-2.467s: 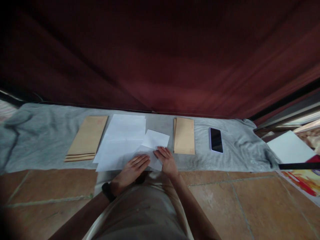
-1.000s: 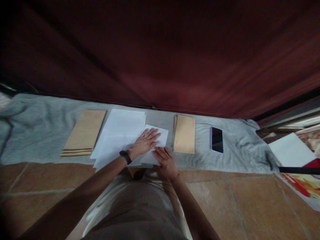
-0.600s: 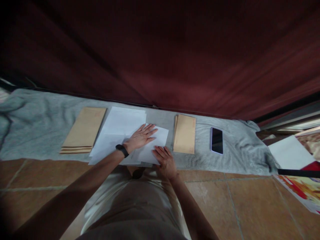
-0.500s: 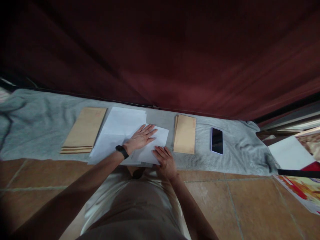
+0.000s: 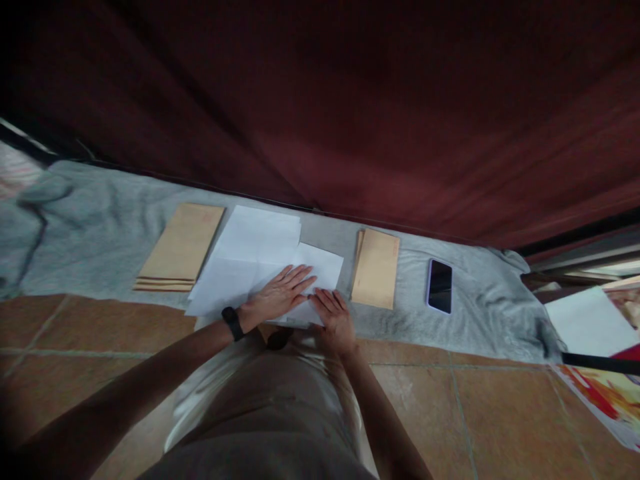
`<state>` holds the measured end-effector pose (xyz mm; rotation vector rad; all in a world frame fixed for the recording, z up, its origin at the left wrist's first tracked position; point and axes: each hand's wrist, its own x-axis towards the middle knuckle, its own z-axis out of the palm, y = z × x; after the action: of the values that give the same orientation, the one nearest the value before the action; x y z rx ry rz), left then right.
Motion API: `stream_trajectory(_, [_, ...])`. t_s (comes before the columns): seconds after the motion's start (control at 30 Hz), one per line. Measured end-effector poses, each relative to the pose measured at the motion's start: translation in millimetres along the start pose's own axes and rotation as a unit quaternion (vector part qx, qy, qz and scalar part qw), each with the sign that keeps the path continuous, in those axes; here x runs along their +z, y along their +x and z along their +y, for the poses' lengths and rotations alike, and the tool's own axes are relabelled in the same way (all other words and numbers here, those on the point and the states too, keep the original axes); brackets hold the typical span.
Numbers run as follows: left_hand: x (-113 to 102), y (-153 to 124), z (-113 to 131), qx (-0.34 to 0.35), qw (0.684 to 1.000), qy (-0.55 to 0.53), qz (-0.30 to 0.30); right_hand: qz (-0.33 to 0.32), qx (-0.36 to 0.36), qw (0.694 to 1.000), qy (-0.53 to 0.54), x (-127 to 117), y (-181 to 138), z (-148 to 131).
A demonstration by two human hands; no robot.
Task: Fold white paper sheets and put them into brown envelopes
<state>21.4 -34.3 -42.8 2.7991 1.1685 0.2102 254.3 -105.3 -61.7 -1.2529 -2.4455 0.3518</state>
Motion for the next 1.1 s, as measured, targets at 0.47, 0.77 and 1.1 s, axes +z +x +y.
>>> stream_trajectory(0.47, [-16.3,-47.5,4.1,0.06,0.994,-0.087,-0.02,0.042,0.028,0.997,0.062,3.6,-2.6,6.3])
stream_trajectory(0.77, [-17.4,-52.2,-19.7,-0.022,0.964,-0.259,0.047,0.098,0.101,0.974,0.178,-4.5,-1.0,-0.3])
stream_trajectory(1.1, [-19.2,-45.2,-26.3,-0.179,0.916,-0.352,0.065,0.142,0.239,0.953,0.118,-2.8,2.9,-7.0])
